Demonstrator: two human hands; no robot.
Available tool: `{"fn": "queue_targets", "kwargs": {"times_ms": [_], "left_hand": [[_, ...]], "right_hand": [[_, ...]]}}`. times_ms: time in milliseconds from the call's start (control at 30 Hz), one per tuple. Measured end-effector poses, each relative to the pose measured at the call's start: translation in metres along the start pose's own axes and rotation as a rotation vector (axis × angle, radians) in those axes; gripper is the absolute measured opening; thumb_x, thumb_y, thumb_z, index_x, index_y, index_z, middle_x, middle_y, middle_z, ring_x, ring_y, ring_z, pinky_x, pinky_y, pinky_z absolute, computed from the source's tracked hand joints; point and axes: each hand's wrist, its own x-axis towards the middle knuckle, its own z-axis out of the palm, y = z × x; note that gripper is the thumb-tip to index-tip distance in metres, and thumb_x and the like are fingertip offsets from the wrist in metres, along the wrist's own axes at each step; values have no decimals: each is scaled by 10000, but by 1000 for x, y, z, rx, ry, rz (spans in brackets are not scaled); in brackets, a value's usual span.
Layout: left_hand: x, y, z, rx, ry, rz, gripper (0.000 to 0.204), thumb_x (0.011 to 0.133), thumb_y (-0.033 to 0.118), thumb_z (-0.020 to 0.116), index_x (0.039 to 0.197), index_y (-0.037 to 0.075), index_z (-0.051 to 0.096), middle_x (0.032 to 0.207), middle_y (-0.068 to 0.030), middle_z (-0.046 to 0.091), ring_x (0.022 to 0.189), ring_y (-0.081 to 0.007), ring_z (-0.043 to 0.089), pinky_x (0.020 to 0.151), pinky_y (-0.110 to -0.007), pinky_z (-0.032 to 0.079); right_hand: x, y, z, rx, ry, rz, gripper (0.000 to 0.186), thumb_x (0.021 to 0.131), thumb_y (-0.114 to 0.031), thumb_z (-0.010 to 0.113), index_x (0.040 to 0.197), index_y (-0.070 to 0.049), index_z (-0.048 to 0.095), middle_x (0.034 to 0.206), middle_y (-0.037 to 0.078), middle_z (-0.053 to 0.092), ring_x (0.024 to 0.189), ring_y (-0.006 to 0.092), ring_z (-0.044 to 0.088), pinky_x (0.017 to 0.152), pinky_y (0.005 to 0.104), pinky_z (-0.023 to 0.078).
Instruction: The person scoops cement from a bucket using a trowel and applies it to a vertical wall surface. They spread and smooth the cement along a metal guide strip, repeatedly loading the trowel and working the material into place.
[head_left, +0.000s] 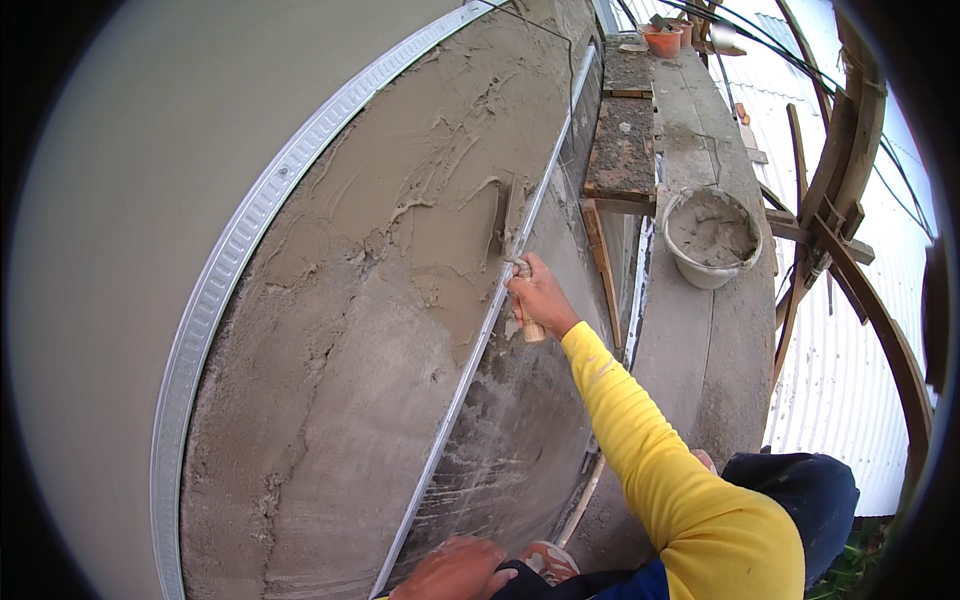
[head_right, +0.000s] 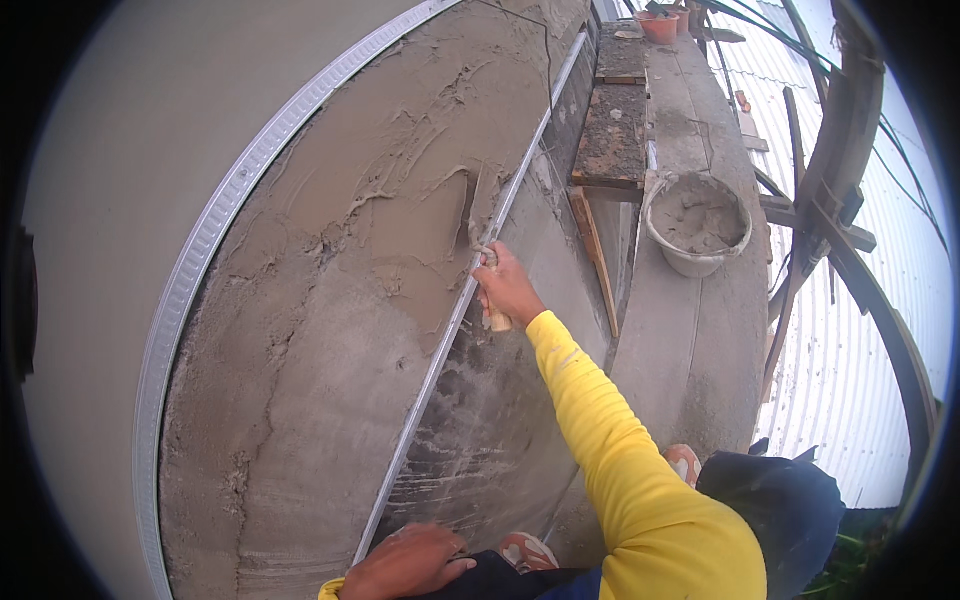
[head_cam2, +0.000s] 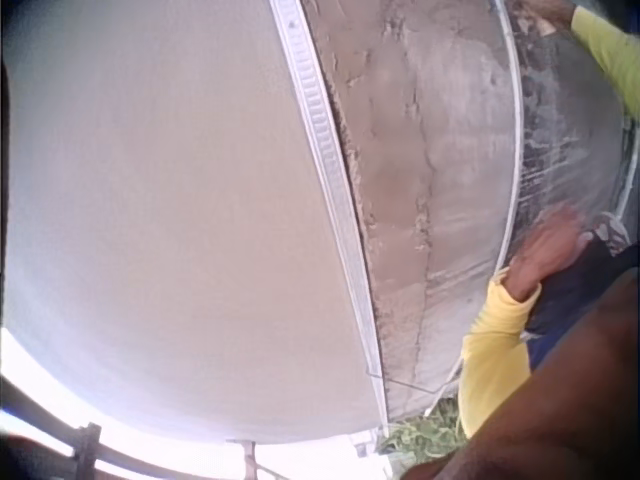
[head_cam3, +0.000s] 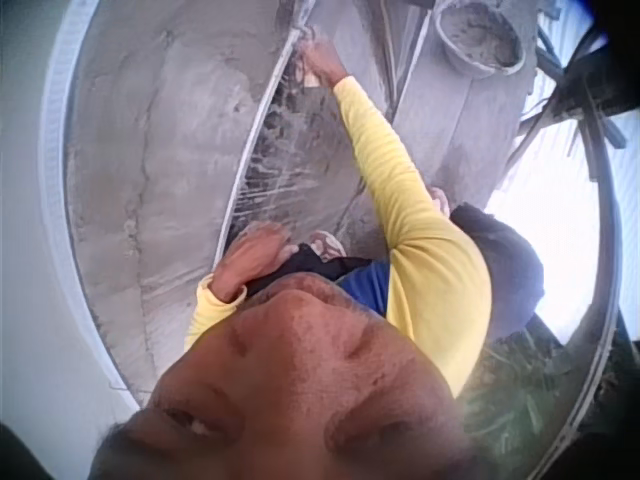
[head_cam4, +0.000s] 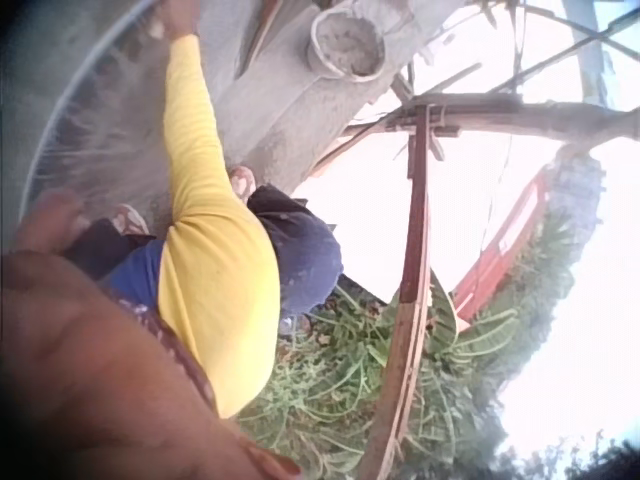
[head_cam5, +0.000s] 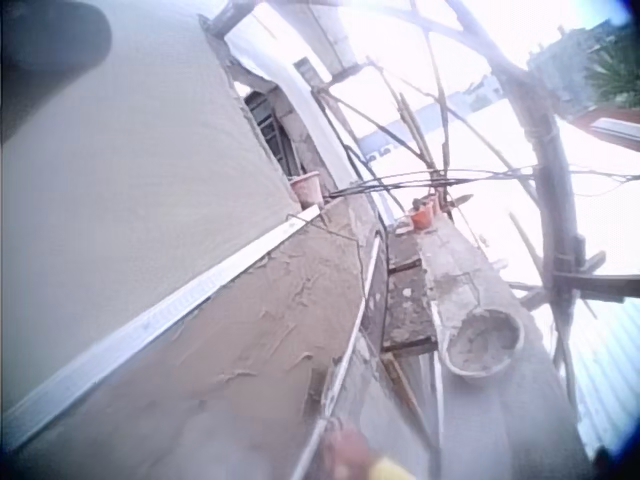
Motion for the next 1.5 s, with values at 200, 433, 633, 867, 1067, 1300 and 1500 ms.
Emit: {"fn": "queue_targets", "kwargs": {"times_ms": [200,433,633,867,1067,1300,1500], "left_hand": [[1,3,-13,-53,-206,-78,399,1055,379,624,1173,17,742,1143,-208,745,1134,-413,680,1035,-509,511],[4,11,-25,-95,-288,-93,417,1064,407,617,1183,29,749,1151,-184,748,1149,-393,673,1062,-498,489],[-14,8,-16,-57,-246,-21,421,1059,407,630,1190,21,738,1131,-168,747,1143,-377,674,1042,-492,493],[-25,-6,-10,-55,-165,-21,411,1056,412,627,1171,32,730,1109,-171,743,1122,-382,678,1016,-492,505],[-28,-7,-8,-21,-170,-12,407,1057,418,622,1146,34,725,1097,-176,742,1110,-387,679,998,-499,513],[-24,-13,-7,-5,-135,39,428,1062,433,609,1168,34,723,1094,-179,739,1115,-389,676,1011,-495,509],[-23,-7,-3,-70,-213,-3,470,1072,442,588,1206,11,717,1138,-207,737,1141,-412,665,1048,-505,490]], "right_hand": [[-28,-26,37,-631,-208,-504,354,970,-155,676,1249,-13,511,953,246,693,850,470,686,757,493,547],[-123,37,57,-12,-223,27,224,1011,-124,657,1152,-69,491,813,96,631,590,227,655,538,390,534],[-113,34,80,86,-170,70,210,1035,-70,627,1113,-86,433,804,18,537,549,115,557,461,326,501],[-139,-20,125,-256,-315,-262,294,1006,-132,696,1231,-26,540,884,84,678,602,240,662,573,359,521],[-93,-9,132,-748,3,-709,350,984,-94,692,1243,15,483,784,222,678,644,438,693,597,489,543],[-152,48,108,-663,-135,-647,315,988,-107,687,1216,-1,497,846,235,677,670,443,690,633,528,543],[-64,-36,86,-379,-142,-322,252,998,-120,653,1183,-17,515,790,223,656,701,471,685,638,484,531]]}}
